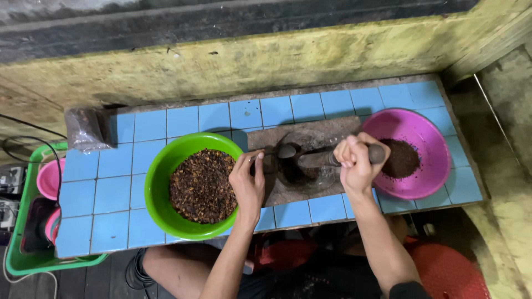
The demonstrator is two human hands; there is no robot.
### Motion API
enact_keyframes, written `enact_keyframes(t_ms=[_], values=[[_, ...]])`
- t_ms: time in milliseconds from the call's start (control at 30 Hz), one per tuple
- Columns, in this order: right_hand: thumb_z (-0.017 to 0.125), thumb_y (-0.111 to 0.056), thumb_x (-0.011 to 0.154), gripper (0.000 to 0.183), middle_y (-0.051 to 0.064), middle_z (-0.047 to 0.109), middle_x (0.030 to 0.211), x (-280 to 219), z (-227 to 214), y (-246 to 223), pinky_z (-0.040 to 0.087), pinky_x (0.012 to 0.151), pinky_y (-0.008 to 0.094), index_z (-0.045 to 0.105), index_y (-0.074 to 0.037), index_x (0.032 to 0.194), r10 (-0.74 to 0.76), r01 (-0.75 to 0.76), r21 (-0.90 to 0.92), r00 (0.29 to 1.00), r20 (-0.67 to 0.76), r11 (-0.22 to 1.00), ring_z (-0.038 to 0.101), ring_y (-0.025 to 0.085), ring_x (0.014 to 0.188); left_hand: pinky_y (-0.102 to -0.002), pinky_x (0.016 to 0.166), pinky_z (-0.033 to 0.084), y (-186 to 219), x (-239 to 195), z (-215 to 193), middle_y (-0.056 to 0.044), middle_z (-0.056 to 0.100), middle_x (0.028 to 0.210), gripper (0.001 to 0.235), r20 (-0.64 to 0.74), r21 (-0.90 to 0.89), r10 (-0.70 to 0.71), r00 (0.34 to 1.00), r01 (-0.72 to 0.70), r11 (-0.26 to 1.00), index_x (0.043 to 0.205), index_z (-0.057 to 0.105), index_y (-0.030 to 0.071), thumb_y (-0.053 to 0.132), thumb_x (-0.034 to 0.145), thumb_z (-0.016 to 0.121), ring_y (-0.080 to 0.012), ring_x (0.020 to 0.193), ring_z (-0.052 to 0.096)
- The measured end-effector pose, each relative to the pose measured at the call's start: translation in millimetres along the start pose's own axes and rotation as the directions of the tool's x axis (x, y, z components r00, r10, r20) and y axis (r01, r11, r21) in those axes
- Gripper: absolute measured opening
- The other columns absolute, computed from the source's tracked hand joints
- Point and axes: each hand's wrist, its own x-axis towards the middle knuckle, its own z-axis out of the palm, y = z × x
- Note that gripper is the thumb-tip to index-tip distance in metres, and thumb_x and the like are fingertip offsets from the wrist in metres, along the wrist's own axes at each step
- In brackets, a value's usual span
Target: The person uses a wooden pestle to grind cocoa beans in a stone mortar. They repeatedly scoop beans from a green bowl into the mortar, grind them, and transfer the ground material into a pink bowl.
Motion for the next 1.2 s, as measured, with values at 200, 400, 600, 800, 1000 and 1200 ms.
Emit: enact_keyframes(t_ms=[200,400,600,800,1000,1200], values=[[0.056,0.008,0.086,0.045,0.005,0.023,0.035,-23,6,35,0.027,0.036,0.024,0.035,-0.008,0.049,0.041,-0.043,-0.020,0.997,-0.061,0.999,0.026,0.014,0.030,-0.039,0.077,0.056,-5,-1,2,-0.007,0.075,0.089,0.014,0.004,0.013,-0.004,1.000,0.003,1.000,0.093,0.078,0.010,0.005,0.095,0.065,-0.0317,0.084,0.073],[0.055,0.001,0.092,0.046,0.002,0.024,0.036,-16,-30,52,0.028,0.037,0.024,0.035,-0.012,0.053,0.066,-0.063,0.034,0.993,-0.096,0.997,0.029,0.011,0.031,-0.039,0.076,0.056,2,-1,0,-0.008,0.074,0.089,0.015,-0.010,-0.008,-0.008,1.000,0.008,1.000,0.092,0.077,0.007,0.005,0.097,0.064,-0.0323,0.084,0.073],[0.053,0.000,0.089,0.044,0.002,0.022,0.035,0,-1,-13,0.024,0.036,0.025,0.033,-0.012,0.052,-0.013,0.013,-0.011,0.996,-0.088,1.000,0.025,0.011,0.029,-0.038,0.075,0.056,-2,0,1,-0.007,0.075,0.089,0.015,-0.010,-0.011,-0.004,1.000,0.004,1.000,0.092,0.078,0.008,0.007,0.097,0.064,-0.0311,0.083,0.073],[0.056,0.009,0.083,0.044,0.005,0.023,0.036,-21,3,46,0.026,0.035,0.025,0.034,-0.008,0.049,0.023,-0.029,-0.084,0.997,-0.071,0.996,0.026,0.013,0.029,-0.039,0.075,0.056,-3,-1,2,-0.008,0.074,0.090,0.013,-0.012,-0.021,-0.001,1.000,0.001,1.000,0.093,0.077,0.008,0.005,0.096,0.065,-0.0322,0.084,0.073],[0.055,0.008,0.083,0.041,0.003,0.022,0.037,-15,-8,48,0.024,0.035,0.025,0.036,-0.008,0.050,0.040,-0.040,0.004,0.997,-0.060,0.999,0.026,0.011,0.030,-0.038,0.074,0.056,-3,-2,0,-0.008,0.073,0.088,0.014,-0.009,-0.029,0.011,1.000,-0.011,1.000,0.093,0.077,0.007,0.005,0.097,0.063,-0.0316,0.083,0.072],[0.054,0.005,0.085,0.042,0.001,0.022,0.036,-7,-5,-5,0.026,0.036,0.025,0.035,-0.010,0.051,0.002,-0.004,-0.067,1.000,-0.030,0.998,0.024,0.012,0.029,-0.039,0.075,0.056,-5,-1,0,-0.007,0.073,0.089,0.013,-0.016,-0.052,-0.014,1.000,0.014,0.999,0.092,0.077,0.008,0.007,0.096,0.065,-0.0313,0.085,0.073]])
